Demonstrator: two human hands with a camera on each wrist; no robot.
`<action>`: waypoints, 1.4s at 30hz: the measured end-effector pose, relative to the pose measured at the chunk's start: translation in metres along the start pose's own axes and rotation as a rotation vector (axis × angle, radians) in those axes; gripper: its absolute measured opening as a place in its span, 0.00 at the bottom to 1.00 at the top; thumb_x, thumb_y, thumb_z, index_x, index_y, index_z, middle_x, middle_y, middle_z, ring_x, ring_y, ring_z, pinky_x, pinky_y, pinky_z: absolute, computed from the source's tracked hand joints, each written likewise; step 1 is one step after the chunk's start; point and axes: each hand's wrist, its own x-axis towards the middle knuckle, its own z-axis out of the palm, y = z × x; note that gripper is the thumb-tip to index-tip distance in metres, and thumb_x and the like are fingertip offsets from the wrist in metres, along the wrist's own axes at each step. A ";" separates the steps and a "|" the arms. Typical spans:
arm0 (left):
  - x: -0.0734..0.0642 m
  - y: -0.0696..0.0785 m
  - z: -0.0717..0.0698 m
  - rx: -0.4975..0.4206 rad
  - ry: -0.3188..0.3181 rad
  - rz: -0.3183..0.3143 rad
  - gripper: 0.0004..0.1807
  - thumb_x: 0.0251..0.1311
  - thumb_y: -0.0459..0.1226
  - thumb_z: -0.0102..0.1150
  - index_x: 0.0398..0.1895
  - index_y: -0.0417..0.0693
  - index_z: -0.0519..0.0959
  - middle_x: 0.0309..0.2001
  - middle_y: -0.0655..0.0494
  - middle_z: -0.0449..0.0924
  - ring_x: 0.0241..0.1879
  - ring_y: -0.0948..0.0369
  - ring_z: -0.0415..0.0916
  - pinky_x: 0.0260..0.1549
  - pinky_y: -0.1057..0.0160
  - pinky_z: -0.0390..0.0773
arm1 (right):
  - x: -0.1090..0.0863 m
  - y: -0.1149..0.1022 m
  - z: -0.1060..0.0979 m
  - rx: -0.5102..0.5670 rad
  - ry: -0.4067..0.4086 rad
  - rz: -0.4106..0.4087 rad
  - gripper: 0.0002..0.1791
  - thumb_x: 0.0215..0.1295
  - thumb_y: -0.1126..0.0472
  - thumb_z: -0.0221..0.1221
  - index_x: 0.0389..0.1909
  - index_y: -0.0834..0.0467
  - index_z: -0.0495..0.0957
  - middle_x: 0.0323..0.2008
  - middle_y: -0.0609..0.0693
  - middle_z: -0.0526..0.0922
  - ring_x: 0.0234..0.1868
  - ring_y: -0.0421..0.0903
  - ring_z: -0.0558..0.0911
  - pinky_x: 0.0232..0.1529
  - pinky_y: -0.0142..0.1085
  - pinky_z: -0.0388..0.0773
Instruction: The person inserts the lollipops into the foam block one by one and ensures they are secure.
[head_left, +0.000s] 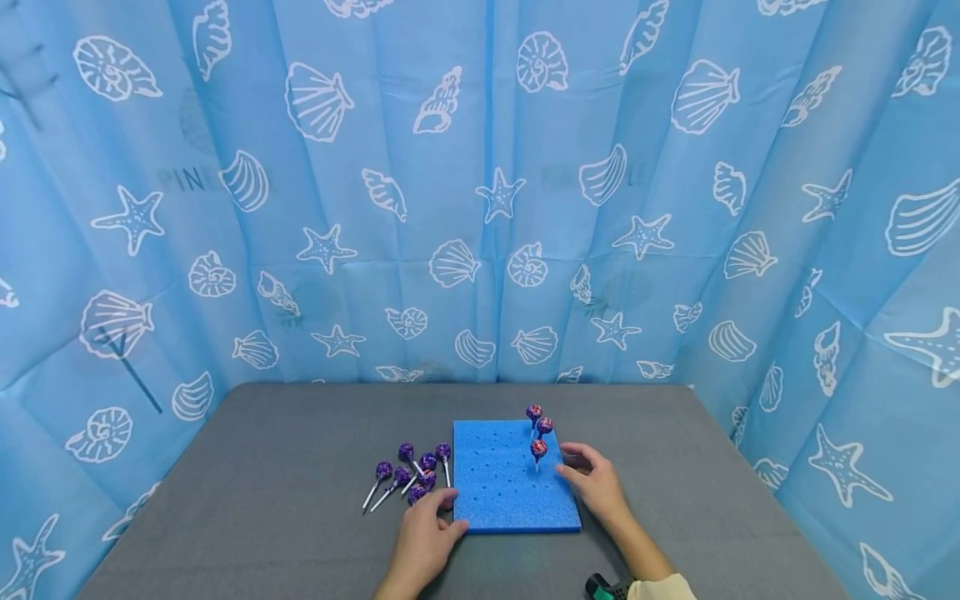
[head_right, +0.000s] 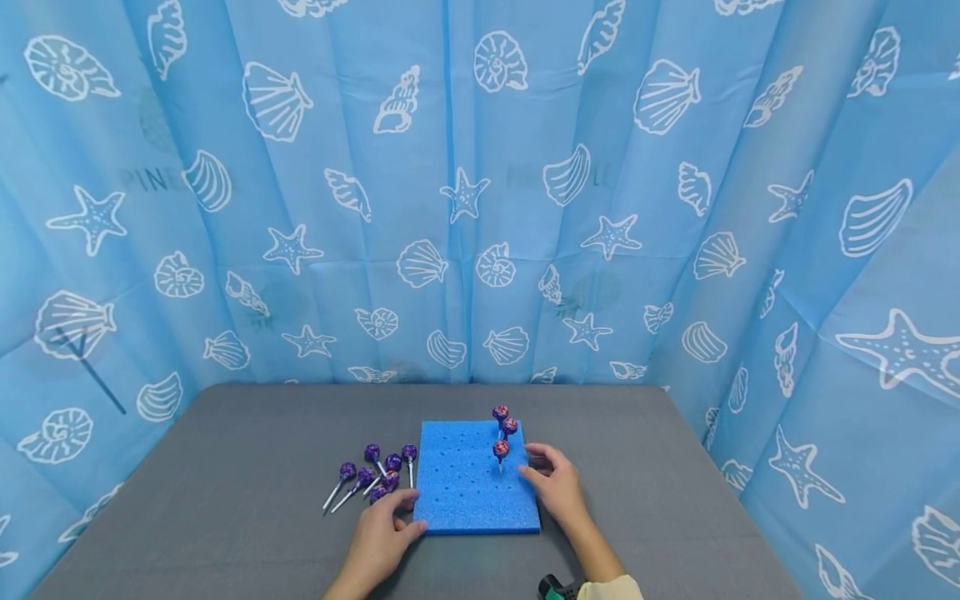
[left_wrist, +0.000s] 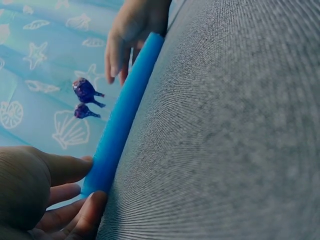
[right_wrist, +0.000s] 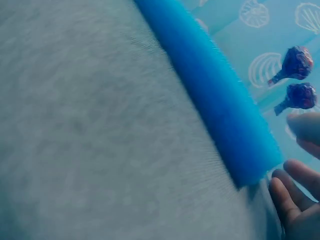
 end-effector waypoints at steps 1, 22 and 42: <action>0.000 0.000 0.000 -0.001 0.003 0.006 0.22 0.50 0.36 0.72 0.51 0.43 0.80 0.40 0.54 0.79 0.24 0.68 0.69 0.23 0.66 0.69 | 0.000 0.001 0.000 -0.013 0.001 0.014 0.17 0.58 0.68 0.67 0.50 0.65 0.79 0.47 0.60 0.82 0.49 0.56 0.81 0.48 0.43 0.77; 0.003 -0.003 -0.015 -0.048 -0.002 0.164 0.21 0.49 0.32 0.72 0.49 0.41 0.80 0.37 0.54 0.81 0.24 0.71 0.70 0.24 0.67 0.71 | 0.001 -0.004 -0.012 -0.179 -0.158 0.134 0.16 0.60 0.66 0.66 0.49 0.60 0.82 0.35 0.47 0.82 0.35 0.43 0.77 0.38 0.38 0.75; 0.073 -0.016 -0.042 0.148 0.113 0.315 0.15 0.57 0.38 0.69 0.48 0.50 0.82 0.34 0.65 0.78 0.35 0.63 0.72 0.32 0.61 0.73 | 0.000 -0.004 -0.017 -0.107 -0.285 0.178 0.25 0.58 0.64 0.68 0.58 0.62 0.77 0.53 0.56 0.79 0.48 0.50 0.78 0.50 0.49 0.74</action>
